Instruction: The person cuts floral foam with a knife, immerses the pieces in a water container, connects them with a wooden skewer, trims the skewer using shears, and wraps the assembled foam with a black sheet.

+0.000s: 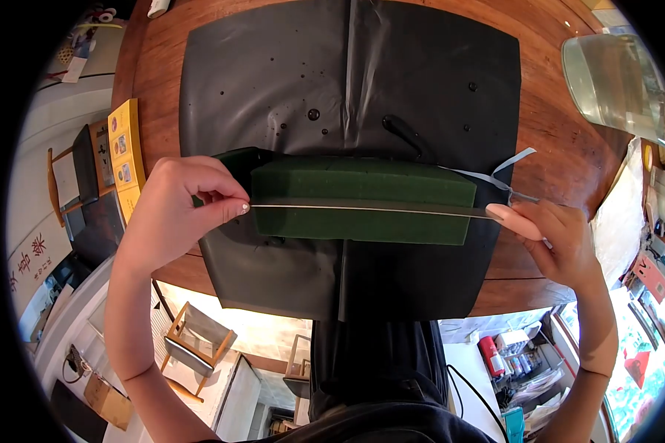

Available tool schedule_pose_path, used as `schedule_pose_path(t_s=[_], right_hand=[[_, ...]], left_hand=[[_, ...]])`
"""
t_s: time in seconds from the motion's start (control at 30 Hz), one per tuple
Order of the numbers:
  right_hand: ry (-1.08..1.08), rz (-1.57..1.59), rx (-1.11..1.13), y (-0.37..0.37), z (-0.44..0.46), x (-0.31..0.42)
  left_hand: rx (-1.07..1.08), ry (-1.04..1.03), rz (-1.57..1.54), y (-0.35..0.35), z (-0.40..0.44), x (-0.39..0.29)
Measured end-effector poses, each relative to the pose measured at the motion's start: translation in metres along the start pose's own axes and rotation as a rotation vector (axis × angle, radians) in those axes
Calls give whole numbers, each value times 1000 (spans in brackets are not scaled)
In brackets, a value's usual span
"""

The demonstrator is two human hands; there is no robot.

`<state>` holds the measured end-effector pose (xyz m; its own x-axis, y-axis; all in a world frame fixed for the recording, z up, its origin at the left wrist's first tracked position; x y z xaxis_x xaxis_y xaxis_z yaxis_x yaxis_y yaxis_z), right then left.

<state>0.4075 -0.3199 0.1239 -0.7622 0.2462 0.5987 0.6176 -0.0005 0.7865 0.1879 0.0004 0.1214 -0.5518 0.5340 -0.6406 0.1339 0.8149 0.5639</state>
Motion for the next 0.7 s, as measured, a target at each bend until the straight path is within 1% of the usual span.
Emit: schedule_pose_path(t_s=[0.23, 0.43, 0.7], right_hand=[[-1, 2, 1, 0, 2, 0], [-15, -3, 46, 1, 3, 0], [48, -156, 77, 0, 10, 10]], left_hand=[[16, 1, 0, 0, 1, 1], [12, 0, -10, -2, 2, 3], [44, 33, 14, -2, 5, 1]])
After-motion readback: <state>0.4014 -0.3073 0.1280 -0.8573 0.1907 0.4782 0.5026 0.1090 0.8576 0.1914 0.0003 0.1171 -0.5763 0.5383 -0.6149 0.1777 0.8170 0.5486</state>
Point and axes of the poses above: each hand's wrist, its own z-axis towards the middle knuckle, its own y-axis out of the back of the hand, x = y × z, the point moved 5 cm from there along z, towards the middle knuckle, and after that the axes turned 2 degrees about z, right-handed, at the moved point
